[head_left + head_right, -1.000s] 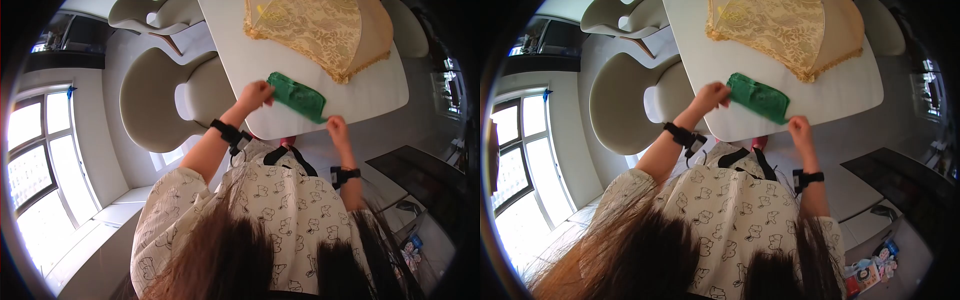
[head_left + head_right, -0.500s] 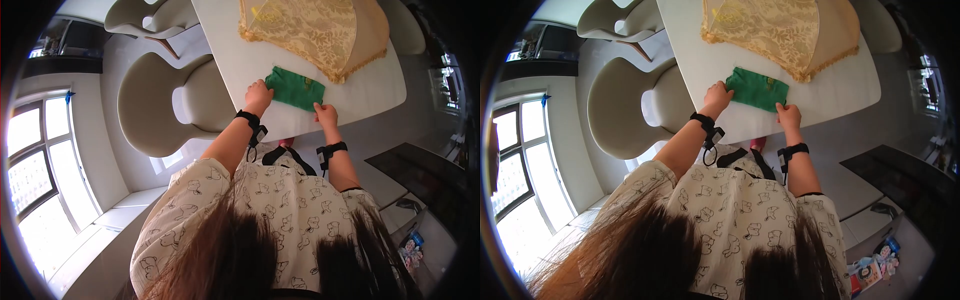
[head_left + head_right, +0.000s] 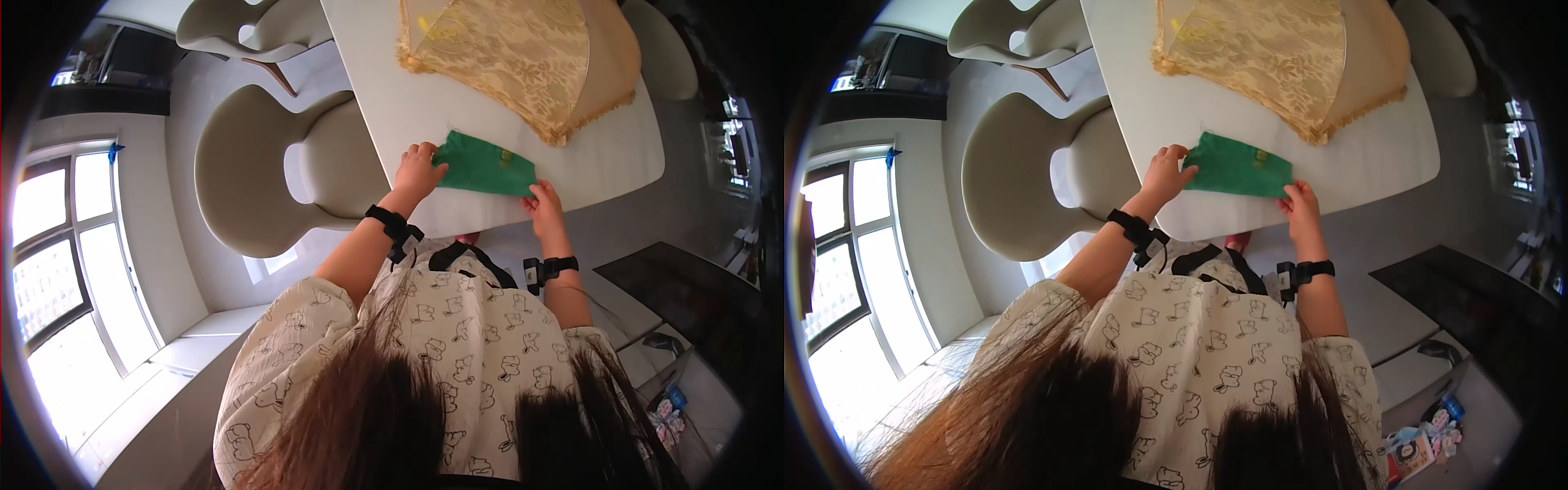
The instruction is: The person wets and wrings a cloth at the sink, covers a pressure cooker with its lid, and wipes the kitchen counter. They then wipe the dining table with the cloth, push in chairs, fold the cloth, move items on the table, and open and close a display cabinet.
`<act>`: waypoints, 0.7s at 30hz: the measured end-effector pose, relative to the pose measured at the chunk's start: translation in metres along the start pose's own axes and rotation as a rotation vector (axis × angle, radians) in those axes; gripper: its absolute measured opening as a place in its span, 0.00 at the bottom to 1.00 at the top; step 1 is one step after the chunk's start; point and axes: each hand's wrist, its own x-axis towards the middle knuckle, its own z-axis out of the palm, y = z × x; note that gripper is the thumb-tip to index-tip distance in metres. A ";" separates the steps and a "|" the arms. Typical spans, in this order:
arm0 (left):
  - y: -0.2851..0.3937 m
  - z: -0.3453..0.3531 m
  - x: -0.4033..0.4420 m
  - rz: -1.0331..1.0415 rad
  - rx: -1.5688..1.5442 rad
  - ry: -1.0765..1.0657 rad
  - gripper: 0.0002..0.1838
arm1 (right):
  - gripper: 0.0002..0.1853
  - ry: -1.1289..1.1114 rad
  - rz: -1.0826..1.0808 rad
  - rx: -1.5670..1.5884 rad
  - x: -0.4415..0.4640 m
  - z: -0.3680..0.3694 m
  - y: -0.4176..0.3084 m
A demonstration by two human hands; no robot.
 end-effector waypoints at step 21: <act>-0.086 -0.075 -0.059 -0.235 -0.476 0.237 0.17 | 0.08 -0.550 -0.760 -0.951 -0.008 0.123 0.013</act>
